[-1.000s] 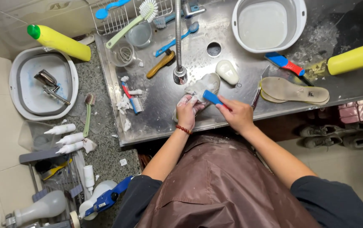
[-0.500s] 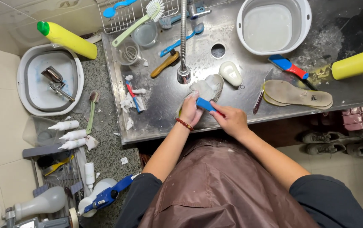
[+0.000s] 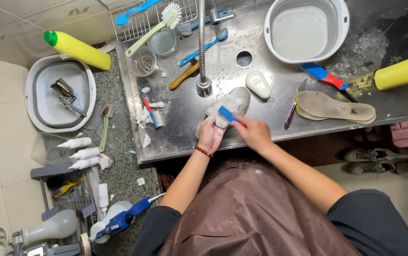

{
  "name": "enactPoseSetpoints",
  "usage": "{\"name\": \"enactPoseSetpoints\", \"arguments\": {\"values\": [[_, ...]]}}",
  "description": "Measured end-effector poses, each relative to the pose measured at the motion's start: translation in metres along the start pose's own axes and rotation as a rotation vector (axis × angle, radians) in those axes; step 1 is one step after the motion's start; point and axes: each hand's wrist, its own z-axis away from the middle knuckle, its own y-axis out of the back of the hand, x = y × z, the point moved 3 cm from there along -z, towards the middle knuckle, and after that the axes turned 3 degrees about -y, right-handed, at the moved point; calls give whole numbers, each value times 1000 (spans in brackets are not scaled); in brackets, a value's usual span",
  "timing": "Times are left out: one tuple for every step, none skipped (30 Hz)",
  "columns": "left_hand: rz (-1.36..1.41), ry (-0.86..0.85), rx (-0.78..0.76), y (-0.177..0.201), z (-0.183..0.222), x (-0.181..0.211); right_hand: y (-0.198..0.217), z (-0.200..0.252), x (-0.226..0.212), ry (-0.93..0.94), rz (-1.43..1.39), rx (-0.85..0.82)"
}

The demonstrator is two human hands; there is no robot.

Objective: Cleaning a shoe in a sink using a brush and cleaning solution.

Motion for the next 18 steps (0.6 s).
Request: {"name": "enactPoseSetpoints", "arguments": {"values": [[3, -3, 5, 2, 0, 0, 2, -2, -1, 2, 2, -6], [-1, 4, -1, 4, 0, 0, 4, -3, -1, -44, -9, -10], [-10, 10, -12, 4, -3, 3, 6, -7, -2, -88, -25, -9], [-12, 6, -13, 1, -4, 4, 7, -15, 3, -84, -26, -8], [-19, 10, 6, -1, -2, 4, 9, -20, 9, -116, -22, 54], [-26, 13, 25, -3, -1, 4, 11, -26, 16, -147, -18, 117], [-29, 13, 21, 6, -5, 3, -1, -18, 14, -146, -20, 121], [44, 17, 36, 15, -9, 1, -12, -9, 8, 17, -60, 128], [119, 26, 54, 24, -11, -2, -23, 2, 3, 175, -98, 132], [117, 31, 53, 18, -10, 0, -15, -8, 5, 171, -99, 136], [78, 41, 37, 12, -10, 4, -9, -21, 10, 61, -29, 98], [39, 52, 22, 6, -9, 8, -3, -33, 14, -49, 39, 60], [37, 51, 25, 3, -9, 8, 2, -33, 5, -49, 37, 58], [30, 56, -7, -2, -8, 8, 5, -34, -1, -157, 6, -30], [22, 60, -45, -7, -11, 9, 7, -36, -8, -264, -26, -111], [18, 59, -50, 7, -16, 8, -2, -32, -2, -261, -29, -106], [100, 113, -44, 20, -21, 2, -7, -29, 0, -69, -39, -32], [181, 166, -37, 34, -25, -3, -13, -25, 1, 124, -49, 42]]}}
